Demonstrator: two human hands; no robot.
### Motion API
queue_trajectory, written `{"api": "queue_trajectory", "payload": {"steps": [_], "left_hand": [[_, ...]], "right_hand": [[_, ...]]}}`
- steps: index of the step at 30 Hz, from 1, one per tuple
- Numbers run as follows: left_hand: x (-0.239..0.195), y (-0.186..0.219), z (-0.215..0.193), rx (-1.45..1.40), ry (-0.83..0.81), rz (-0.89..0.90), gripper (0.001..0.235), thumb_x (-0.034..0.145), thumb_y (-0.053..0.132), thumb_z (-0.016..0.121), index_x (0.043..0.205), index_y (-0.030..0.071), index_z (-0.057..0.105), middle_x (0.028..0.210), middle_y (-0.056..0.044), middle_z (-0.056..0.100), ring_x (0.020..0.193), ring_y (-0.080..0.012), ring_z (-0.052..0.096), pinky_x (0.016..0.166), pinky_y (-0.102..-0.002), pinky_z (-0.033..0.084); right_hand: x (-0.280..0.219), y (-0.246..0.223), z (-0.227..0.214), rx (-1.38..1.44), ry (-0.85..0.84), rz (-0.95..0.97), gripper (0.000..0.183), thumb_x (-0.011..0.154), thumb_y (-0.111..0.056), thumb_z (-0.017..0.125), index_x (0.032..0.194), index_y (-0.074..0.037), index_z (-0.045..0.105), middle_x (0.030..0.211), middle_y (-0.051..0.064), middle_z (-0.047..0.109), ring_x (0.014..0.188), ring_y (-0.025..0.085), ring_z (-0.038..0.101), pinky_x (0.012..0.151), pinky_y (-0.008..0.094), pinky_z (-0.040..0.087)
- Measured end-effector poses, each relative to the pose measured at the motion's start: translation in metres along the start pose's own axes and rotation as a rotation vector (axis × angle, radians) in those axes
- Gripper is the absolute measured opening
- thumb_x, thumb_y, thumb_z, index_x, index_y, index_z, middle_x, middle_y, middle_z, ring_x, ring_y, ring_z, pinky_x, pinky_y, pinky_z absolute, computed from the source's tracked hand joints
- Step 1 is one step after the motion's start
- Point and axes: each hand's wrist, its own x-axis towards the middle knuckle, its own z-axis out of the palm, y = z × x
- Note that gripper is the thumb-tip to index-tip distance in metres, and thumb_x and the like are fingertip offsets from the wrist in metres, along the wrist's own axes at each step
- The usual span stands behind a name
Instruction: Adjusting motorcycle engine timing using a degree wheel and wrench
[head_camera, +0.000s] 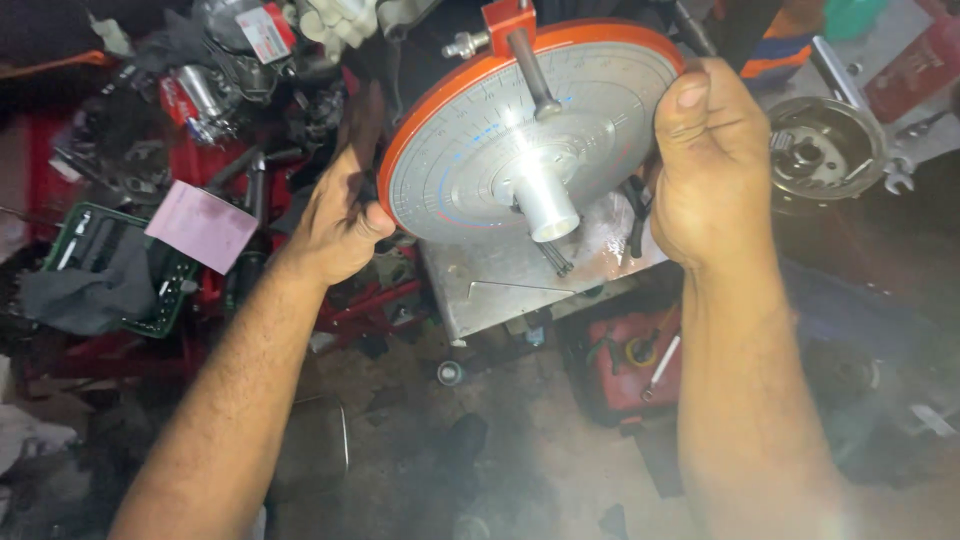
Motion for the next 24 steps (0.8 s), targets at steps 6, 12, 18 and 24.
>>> {"api": "queue_trajectory", "payload": {"steps": [6,12,18,24], "left_hand": [[0.0,-0.001,0.004,0.053,-0.017,-0.004,0.117,0.087,0.093,0.02,0.164,0.007,0.0,0.175,-0.021,0.001,0.164,-0.0373,-0.006,0.136,-0.055,0.001],[0.0,0.0,0.004,0.053,-0.016,0.003,0.116,0.087,0.093,0.022,0.165,0.009,0.003,0.176,-0.018,0.004,0.165,-0.0355,-0.004,0.137,-0.055,0.002],[0.001,0.0,0.004,0.021,-0.012,0.01,0.114,0.088,0.092,0.024,0.166,0.012,0.007,0.176,-0.015,0.006,0.165,-0.0334,-0.002,0.137,-0.054,0.004],[0.001,-0.001,0.004,-0.031,-0.004,0.019,0.113,0.088,0.092,0.027,0.166,0.012,0.007,0.176,-0.016,0.006,0.166,-0.0326,-0.003,0.138,-0.053,0.004]], "right_hand": [[0.0,0.008,-0.007,-0.018,-0.018,-0.082,0.047,0.1,-0.059,0.062,0.099,-0.012,0.056,0.095,-0.003,0.057,0.093,0.008,0.053,0.087,0.026,0.047],[0.0,0.009,-0.009,-0.062,-0.004,-0.086,0.045,0.102,-0.058,0.059,0.097,-0.013,0.054,0.093,-0.005,0.053,0.091,0.007,0.049,0.085,0.026,0.044],[-0.001,0.008,-0.007,-0.044,0.0,-0.089,0.046,0.101,-0.059,0.06,0.097,-0.013,0.055,0.094,-0.004,0.055,0.09,0.008,0.05,0.084,0.026,0.045],[-0.002,0.007,-0.006,-0.059,0.004,-0.084,0.046,0.101,-0.059,0.06,0.094,-0.014,0.052,0.089,-0.005,0.052,0.087,0.007,0.049,0.082,0.025,0.044]]}}
